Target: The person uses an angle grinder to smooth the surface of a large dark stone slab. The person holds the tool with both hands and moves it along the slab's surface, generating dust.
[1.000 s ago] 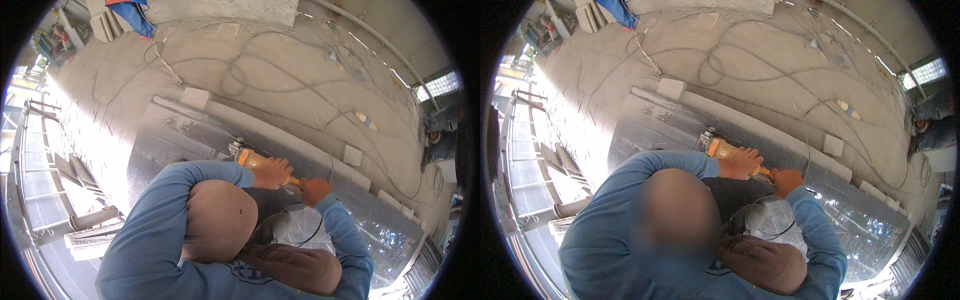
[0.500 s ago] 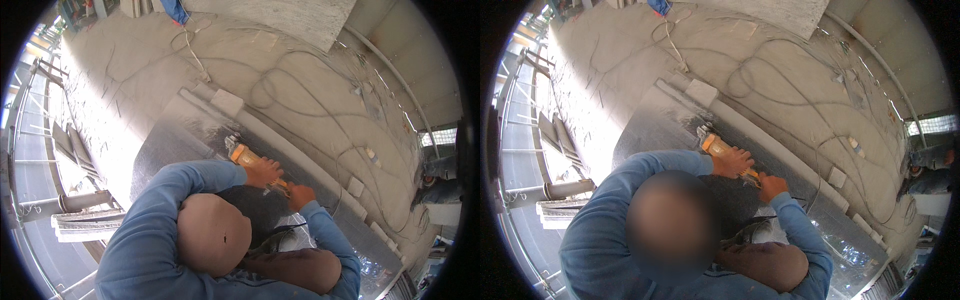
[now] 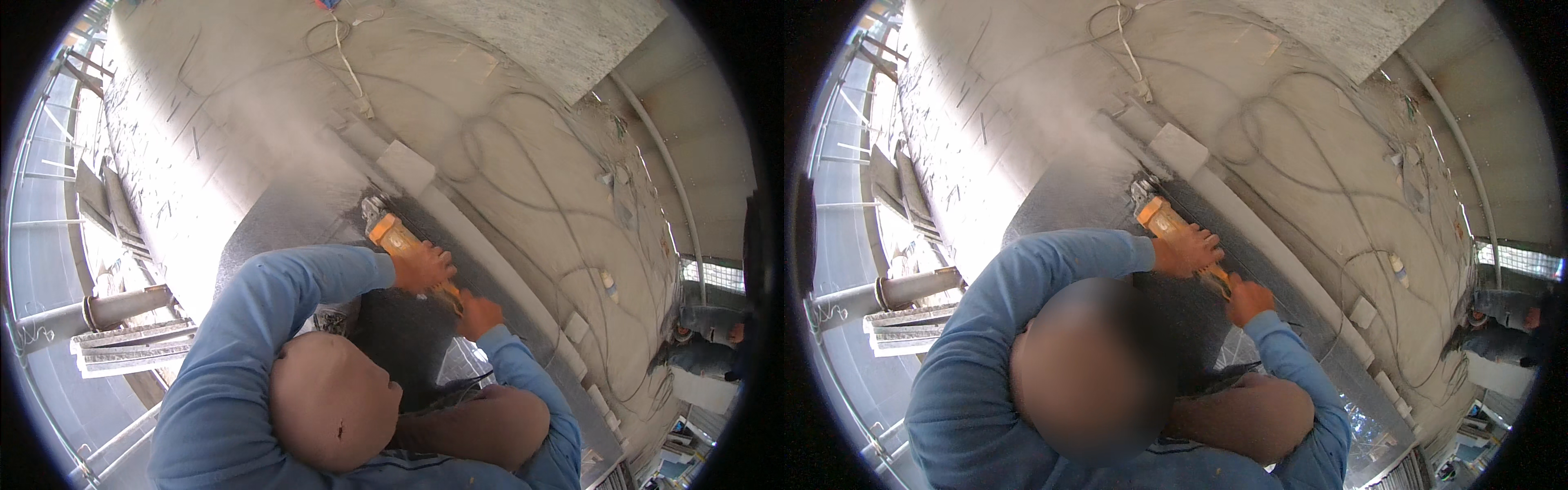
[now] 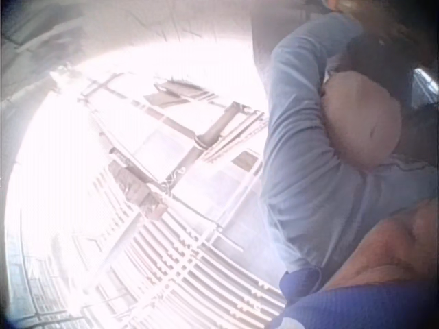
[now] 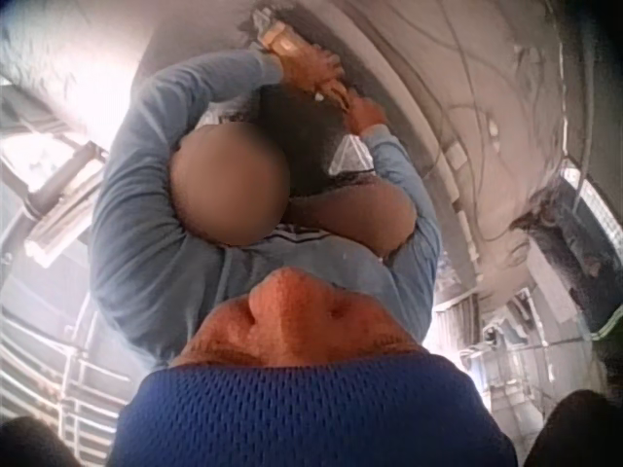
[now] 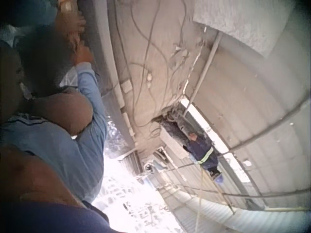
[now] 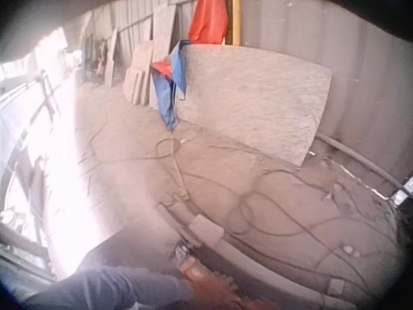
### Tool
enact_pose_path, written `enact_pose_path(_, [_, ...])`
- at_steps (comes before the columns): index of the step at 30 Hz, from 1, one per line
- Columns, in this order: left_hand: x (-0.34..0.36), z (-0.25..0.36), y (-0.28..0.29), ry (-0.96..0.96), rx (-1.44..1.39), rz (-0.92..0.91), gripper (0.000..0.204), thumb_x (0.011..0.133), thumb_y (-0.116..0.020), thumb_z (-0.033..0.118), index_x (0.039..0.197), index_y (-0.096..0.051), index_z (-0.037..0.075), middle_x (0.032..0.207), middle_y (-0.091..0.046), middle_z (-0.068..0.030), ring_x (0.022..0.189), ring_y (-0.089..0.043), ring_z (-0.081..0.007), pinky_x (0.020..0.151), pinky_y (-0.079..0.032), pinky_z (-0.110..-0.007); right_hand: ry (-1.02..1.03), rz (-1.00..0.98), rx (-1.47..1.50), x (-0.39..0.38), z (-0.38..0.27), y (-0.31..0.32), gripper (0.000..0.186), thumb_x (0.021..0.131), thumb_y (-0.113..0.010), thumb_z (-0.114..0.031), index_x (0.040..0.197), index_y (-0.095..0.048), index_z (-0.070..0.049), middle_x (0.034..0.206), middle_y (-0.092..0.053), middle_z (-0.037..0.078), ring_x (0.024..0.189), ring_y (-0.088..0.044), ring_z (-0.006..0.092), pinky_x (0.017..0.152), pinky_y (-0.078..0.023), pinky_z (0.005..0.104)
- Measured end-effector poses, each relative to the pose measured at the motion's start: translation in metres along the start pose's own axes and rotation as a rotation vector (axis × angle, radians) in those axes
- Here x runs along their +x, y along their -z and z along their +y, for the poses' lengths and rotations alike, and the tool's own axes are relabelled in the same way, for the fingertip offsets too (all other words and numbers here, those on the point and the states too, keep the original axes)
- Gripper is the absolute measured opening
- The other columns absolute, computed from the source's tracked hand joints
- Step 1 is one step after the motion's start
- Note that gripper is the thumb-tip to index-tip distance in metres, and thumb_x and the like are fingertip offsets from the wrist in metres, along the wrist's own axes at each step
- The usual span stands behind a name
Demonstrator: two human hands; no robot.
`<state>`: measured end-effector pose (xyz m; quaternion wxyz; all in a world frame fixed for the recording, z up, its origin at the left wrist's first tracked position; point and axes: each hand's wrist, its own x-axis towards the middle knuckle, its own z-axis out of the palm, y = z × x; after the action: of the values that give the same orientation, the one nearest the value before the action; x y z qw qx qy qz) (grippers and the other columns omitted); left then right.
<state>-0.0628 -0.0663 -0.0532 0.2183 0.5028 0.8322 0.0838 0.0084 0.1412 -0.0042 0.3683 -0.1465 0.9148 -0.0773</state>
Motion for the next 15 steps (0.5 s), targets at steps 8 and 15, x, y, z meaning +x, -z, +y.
enact_pose_path(8, [-0.045,-0.071,0.016,0.022,0.005,-0.018,0.064,0.07,-0.086,0.031,0.123,-0.057,0.011,0.111,-0.057,-0.0109,0.108,-0.06,-0.0281,0.089,-0.05,-0.044,0.029,0.027,0.059,0.06,-0.053,0.02,0.042,0.081,-0.068,-0.014,0.119,-0.054,-0.004,0.089,-0.071,0.022,0.084,-0.07,0.0414,0.075,-0.056,0.0518])
enact_pose_path(15, [-0.087,-0.127,0.032,0.024,0.003,-0.006,0.064,0.068,-0.087,0.029,0.122,-0.057,0.01,0.11,-0.058,-0.0101,0.108,-0.06,-0.029,0.091,-0.051,-0.045,0.042,-0.03,0.07,0.103,-0.107,0.054,0.04,0.083,-0.069,-0.016,0.117,-0.053,-0.003,0.095,-0.072,0.021,0.089,-0.071,0.0401,0.078,-0.057,0.05])
